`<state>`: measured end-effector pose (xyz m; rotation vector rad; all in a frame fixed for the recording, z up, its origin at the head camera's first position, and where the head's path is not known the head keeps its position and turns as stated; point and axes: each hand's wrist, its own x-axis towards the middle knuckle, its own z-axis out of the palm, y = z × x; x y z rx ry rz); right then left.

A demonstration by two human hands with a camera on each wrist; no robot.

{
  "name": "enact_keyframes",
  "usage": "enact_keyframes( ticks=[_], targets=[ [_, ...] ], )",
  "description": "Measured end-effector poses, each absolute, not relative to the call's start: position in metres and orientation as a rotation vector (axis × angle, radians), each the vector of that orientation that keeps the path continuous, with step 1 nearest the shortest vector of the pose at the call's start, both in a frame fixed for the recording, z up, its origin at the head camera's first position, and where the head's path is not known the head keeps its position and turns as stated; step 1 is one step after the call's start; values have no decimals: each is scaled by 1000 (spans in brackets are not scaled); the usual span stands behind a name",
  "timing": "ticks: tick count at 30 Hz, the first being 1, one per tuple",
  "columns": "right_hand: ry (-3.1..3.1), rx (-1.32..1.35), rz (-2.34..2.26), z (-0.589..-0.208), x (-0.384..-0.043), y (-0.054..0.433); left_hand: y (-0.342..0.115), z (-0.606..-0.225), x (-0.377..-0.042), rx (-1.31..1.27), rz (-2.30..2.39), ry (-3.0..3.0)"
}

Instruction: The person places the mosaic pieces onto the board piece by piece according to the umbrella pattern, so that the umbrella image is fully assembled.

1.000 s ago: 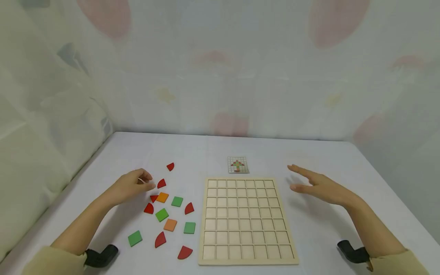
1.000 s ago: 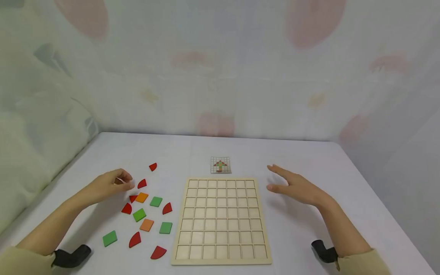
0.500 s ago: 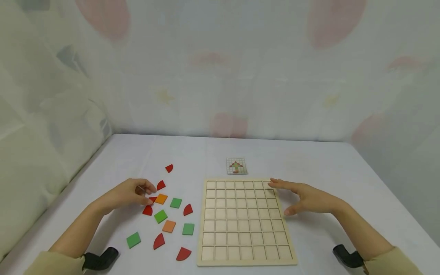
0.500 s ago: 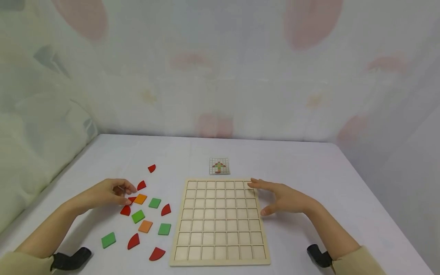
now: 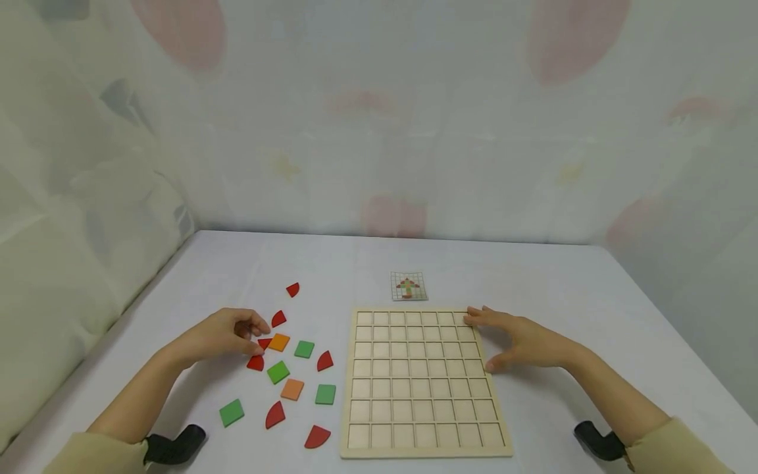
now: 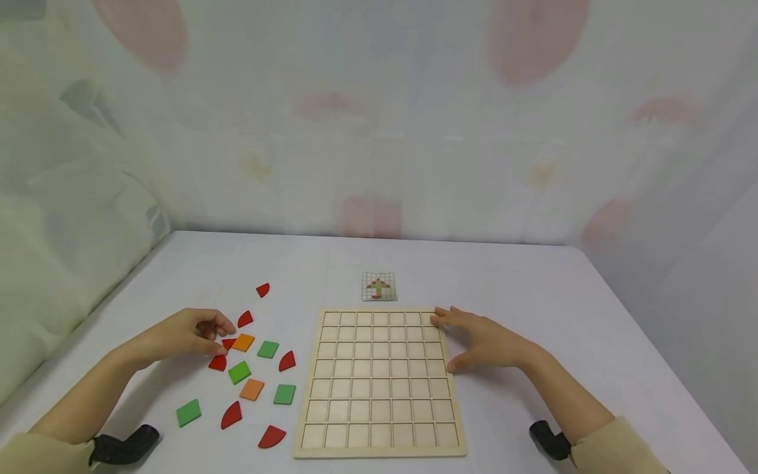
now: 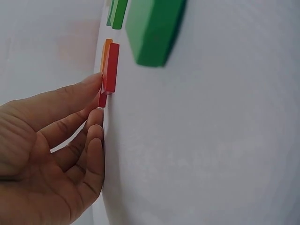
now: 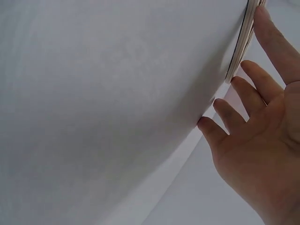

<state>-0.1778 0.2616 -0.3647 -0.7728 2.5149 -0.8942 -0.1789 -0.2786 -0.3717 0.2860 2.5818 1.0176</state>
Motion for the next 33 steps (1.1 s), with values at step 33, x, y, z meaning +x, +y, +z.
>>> enact_keyframes(
  ticks=[33],
  targets=[
    [2644, -802, -634, -363, -187, 257, -261, -366, -177, 277, 873, 2690]
  ],
)
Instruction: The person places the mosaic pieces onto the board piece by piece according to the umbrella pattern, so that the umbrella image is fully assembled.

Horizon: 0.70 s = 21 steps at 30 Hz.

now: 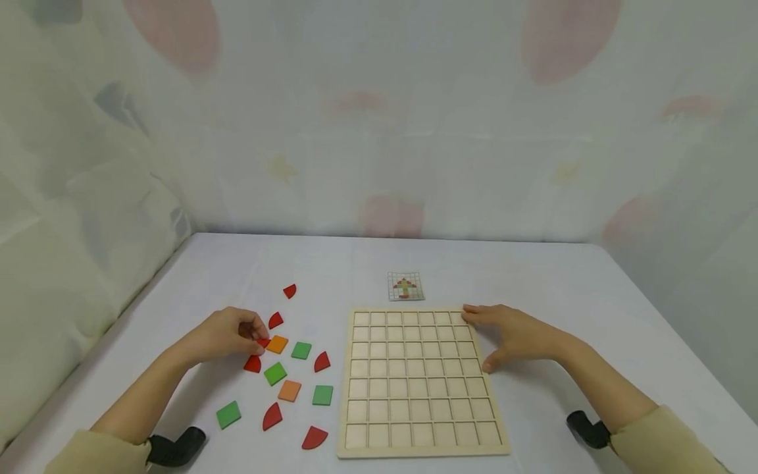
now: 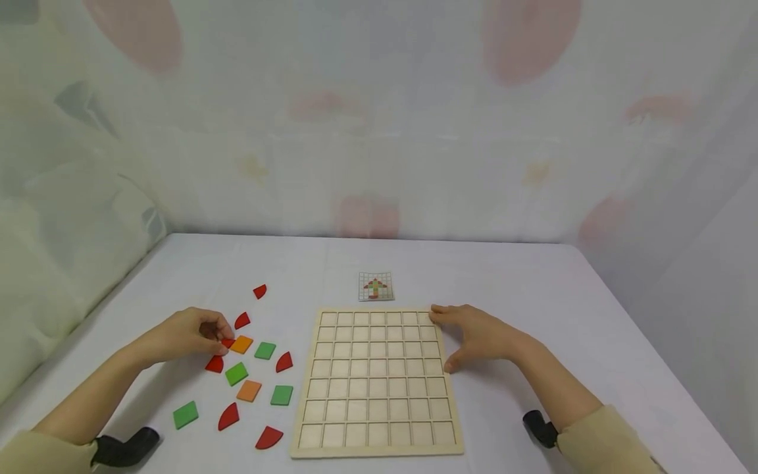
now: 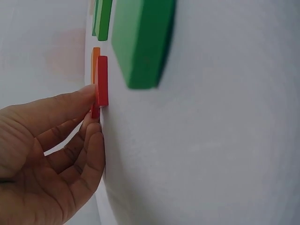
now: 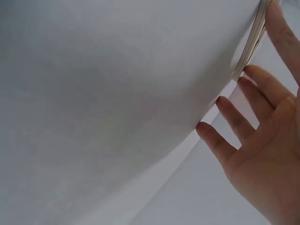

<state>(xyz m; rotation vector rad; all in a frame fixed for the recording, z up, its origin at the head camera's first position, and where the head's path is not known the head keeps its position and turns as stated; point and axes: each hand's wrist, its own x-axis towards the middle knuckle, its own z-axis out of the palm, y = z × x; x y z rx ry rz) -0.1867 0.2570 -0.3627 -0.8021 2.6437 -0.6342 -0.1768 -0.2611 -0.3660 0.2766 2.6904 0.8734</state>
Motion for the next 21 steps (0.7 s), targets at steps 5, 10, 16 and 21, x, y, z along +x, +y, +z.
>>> enact_keyframes(
  ticks=[5, 10, 16, 21],
  targets=[
    [2626, -812, -644, -361, -190, 255, -262, -369, -176, 276, 884, 2678],
    [2609, -763, -682, -362, -192, 257, -261, -371, -177, 300, 887, 2685],
    [2607, -740, -725, -363, -194, 259, -260, -369, -177, 332, 889, 2696],
    [2609, -767, -742, -363, -194, 257, -262, -364, -178, 341, 868, 2700]
  ],
)
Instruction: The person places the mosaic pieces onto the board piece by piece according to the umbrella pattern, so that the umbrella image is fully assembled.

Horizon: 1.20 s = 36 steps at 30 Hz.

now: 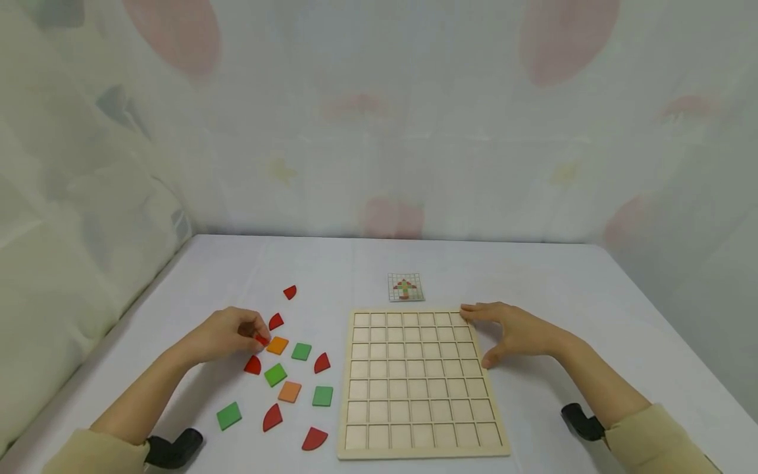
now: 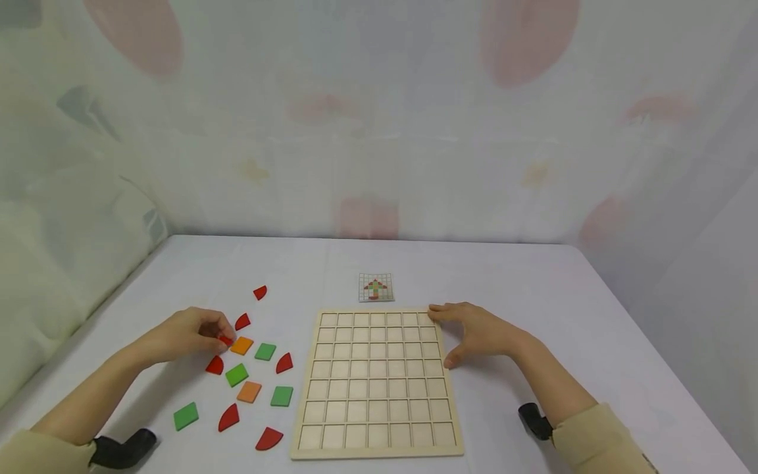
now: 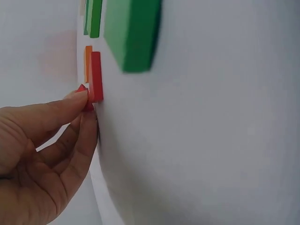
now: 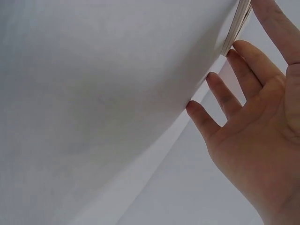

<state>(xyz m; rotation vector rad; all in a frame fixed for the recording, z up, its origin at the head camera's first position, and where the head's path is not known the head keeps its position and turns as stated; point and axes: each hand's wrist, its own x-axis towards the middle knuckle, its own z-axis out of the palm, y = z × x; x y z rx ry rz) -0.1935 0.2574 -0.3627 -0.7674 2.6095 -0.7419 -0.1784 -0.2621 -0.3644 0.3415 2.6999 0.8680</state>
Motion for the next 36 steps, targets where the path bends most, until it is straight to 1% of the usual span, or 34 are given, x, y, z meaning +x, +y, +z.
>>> enact_keyframes(
  ticks=[3, 7, 14, 21, 28, 36],
  targets=[
    [2607, -768, -753, -363, -194, 256, -261, -358, -180, 368, 874, 2700],
    [2606, -756, -756, -365, -194, 255, -248, -346, -184, 419, 935, 2670],
    [2607, -765, -750, -367, -195, 254, -196, -333, -190, 482, 1035, 2608],
    [2602, -758, -744, -366, -195, 252, -148, -334, -197, 498, 1239, 2493],
    [2616, -762, -736, -368, -197, 254, -107, -342, -204, 505, 1301, 2462],
    [2620, -760, -730, -370, -197, 254, -70, -332, -207, 522, 1383, 2365]
  ],
)
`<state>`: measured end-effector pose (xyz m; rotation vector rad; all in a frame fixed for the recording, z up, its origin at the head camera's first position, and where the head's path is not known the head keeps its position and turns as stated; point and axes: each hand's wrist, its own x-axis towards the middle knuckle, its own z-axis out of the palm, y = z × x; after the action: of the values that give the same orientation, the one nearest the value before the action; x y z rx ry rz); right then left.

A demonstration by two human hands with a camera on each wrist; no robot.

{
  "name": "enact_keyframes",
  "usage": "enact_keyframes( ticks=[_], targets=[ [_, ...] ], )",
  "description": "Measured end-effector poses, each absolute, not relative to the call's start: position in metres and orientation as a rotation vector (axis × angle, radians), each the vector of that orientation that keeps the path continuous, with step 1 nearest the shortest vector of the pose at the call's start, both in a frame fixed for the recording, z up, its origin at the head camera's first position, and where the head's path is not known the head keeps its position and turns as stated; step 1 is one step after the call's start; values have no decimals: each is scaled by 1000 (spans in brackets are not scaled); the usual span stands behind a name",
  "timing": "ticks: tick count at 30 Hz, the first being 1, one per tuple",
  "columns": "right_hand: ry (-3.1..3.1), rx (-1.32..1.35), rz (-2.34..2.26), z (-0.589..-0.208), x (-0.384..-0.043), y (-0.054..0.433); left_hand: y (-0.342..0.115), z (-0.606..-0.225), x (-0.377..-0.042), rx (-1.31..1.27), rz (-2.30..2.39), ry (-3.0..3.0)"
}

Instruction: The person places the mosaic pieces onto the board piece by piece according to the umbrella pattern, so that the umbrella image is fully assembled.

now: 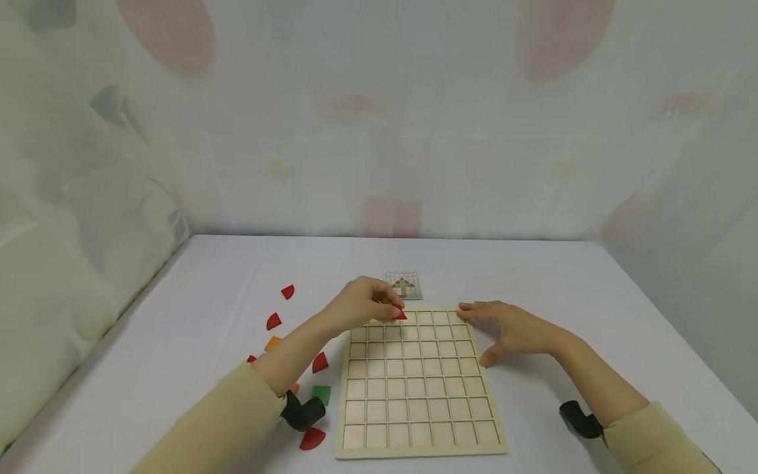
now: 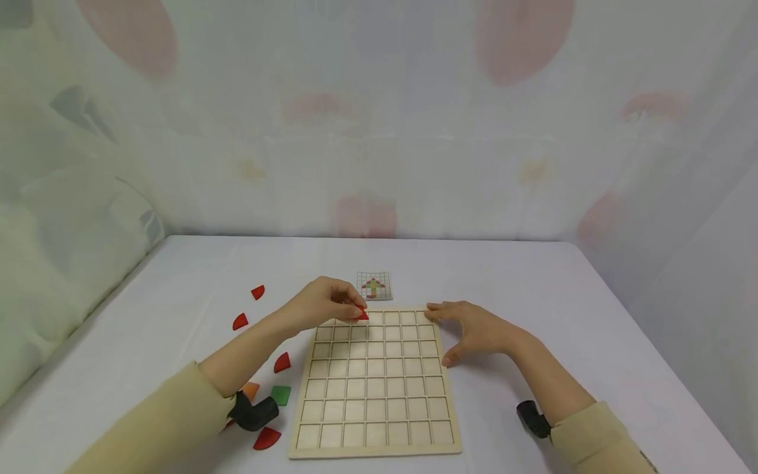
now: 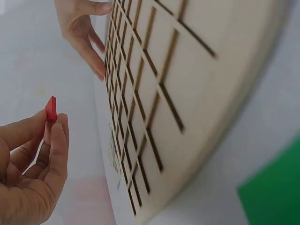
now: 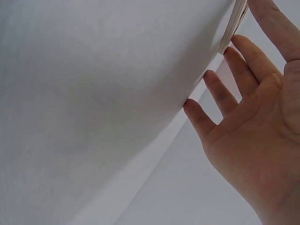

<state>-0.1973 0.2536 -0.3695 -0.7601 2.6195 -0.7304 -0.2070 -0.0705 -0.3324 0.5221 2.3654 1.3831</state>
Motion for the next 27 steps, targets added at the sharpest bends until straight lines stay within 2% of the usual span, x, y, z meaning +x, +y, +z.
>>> enact_keyframes(
  ticks=[10, 27],
  targets=[
    [2630, -775, -719, -364, -195, 255, -41, -339, -215, 533, 1271, 2384],
    [2604, -784, -743, -362, -193, 252, -38, -360, -213, 572, 1080, 2514]
  ],
)
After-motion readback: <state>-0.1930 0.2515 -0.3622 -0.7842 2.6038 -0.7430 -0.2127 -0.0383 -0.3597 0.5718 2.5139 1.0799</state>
